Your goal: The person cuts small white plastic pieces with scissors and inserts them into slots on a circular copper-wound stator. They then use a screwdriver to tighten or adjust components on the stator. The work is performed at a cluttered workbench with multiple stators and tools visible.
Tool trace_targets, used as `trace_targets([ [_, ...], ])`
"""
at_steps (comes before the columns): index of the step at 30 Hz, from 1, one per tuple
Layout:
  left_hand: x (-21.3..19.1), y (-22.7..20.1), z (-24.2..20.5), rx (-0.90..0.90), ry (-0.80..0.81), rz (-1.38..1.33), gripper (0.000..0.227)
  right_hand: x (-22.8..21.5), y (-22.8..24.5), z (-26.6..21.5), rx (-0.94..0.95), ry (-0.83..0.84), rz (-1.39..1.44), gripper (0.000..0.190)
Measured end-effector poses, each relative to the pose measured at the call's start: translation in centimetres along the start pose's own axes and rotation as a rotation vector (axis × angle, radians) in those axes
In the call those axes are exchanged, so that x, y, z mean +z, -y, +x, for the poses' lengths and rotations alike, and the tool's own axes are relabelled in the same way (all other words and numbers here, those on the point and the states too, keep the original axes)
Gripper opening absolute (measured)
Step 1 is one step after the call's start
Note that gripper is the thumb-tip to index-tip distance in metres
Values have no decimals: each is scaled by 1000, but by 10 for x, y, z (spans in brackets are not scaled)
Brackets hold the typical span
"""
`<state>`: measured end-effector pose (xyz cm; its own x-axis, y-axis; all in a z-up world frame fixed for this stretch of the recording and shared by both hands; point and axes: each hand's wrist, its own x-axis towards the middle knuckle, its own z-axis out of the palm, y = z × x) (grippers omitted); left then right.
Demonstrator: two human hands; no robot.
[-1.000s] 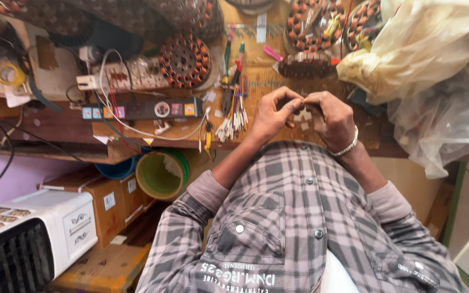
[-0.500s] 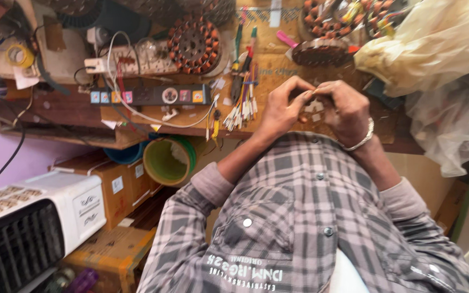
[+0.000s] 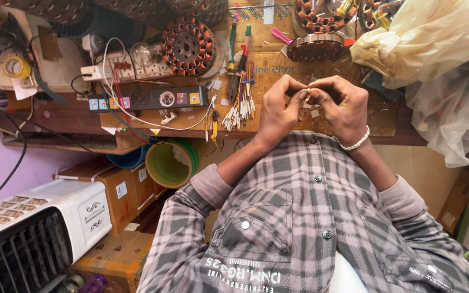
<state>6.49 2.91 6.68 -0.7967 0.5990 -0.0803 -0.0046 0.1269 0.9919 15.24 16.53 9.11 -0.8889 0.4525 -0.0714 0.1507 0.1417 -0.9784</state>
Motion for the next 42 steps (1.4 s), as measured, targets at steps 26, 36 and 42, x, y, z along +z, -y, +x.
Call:
trace_targets([
  [26,8,-21,15,91,35,121,11,8,-40,-1,-74,-158,-9,19],
  [36,-21,1,24,-79,247,-15,8,1,-30,-2,-254,-119,-98,16],
  [42,-32,13,22,-140,322,15,9,0,-28,-6,-286,-54,-213,12],
])
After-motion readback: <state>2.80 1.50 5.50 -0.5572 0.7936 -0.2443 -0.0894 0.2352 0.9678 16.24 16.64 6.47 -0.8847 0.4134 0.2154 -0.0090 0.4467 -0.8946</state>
